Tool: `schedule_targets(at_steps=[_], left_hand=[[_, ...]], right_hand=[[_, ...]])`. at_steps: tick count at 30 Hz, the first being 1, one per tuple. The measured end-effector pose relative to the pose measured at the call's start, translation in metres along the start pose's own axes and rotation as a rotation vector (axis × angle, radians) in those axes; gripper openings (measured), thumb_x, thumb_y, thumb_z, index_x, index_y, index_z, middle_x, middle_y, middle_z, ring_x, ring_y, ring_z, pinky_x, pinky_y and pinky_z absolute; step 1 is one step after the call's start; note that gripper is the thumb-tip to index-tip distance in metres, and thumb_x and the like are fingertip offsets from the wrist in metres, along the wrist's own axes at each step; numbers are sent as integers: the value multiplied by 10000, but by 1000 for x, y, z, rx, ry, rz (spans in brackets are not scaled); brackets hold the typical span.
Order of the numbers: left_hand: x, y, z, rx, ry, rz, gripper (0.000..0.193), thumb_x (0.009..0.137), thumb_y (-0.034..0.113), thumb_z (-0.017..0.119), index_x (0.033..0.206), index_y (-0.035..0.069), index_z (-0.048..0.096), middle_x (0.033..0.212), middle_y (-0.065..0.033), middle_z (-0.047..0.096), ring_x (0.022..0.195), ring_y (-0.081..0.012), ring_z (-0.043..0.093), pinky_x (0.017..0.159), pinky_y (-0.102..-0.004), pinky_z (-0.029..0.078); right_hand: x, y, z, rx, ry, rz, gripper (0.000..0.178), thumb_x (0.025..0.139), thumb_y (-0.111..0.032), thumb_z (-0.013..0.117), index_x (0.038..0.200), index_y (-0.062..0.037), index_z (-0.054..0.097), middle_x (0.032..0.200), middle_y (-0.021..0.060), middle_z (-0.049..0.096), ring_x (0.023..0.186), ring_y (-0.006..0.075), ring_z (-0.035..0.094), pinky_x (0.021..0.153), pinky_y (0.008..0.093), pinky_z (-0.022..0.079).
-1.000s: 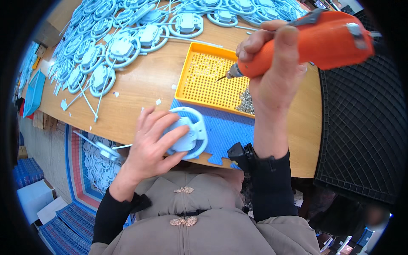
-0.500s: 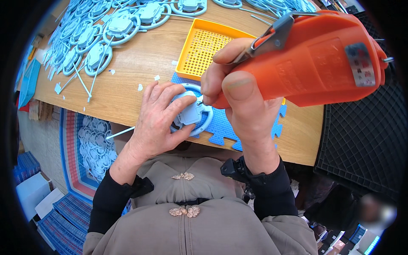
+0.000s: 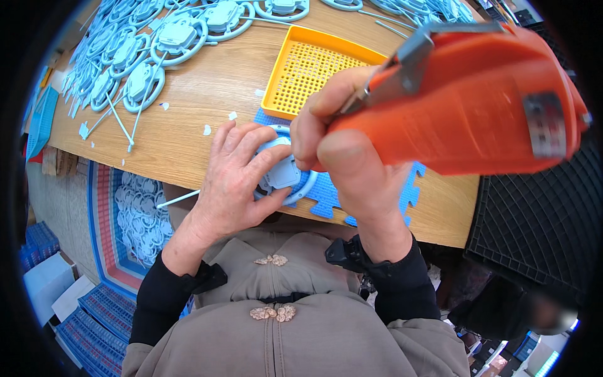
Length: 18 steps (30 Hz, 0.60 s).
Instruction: Assembling circular blue plastic components using an electric screwdriver.
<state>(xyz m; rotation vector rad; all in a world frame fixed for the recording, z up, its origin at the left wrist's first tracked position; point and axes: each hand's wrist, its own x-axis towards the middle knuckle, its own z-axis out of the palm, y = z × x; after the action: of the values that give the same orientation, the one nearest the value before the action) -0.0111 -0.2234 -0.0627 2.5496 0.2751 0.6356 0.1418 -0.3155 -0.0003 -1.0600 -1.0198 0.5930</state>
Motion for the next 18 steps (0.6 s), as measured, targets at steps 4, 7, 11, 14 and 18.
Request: schedule_targets(at_steps=[4,7,11,14,18], left_hand=[[6,5,0,-78,55,-28,509,626,211,796,1085,102,605,1103,-101,538,1094,-316,507,1000,-521,322],[11,2,8,-135,167,4,378,639,169,791,973,93,632,1040,-82,561,1060,-306,524,950,-494,348],[16,2,7,-176,178,30,204,672,85,759,833,82,635,929,-46,586,1014,-294,544,880,-466,370],[15,2,7,-228,174,40,204,681,83,754,851,86,641,913,-40,588,1009,-293,548,886,-469,370],[15,3,9,-177,219,97,191,689,80,749,849,90,646,918,-40,588,1011,-289,549,887,-473,371]], right_hand=[[4,11,-9,253,-132,-154,644,818,-689,554,1025,-79,529,705,21,545,543,124,525,509,282,443],[9,8,-16,286,-204,-200,670,821,-703,530,1081,-85,545,707,3,540,549,110,526,525,271,444],[13,-3,-21,274,-252,-236,704,808,-718,524,1133,-94,549,759,-1,560,586,104,546,552,253,454],[12,-6,-22,286,-281,-272,709,801,-715,534,1147,-95,542,773,1,562,593,100,550,558,252,463],[15,-8,-26,259,-316,-298,710,799,-709,540,1157,-96,535,764,-1,557,592,96,551,564,256,471]])
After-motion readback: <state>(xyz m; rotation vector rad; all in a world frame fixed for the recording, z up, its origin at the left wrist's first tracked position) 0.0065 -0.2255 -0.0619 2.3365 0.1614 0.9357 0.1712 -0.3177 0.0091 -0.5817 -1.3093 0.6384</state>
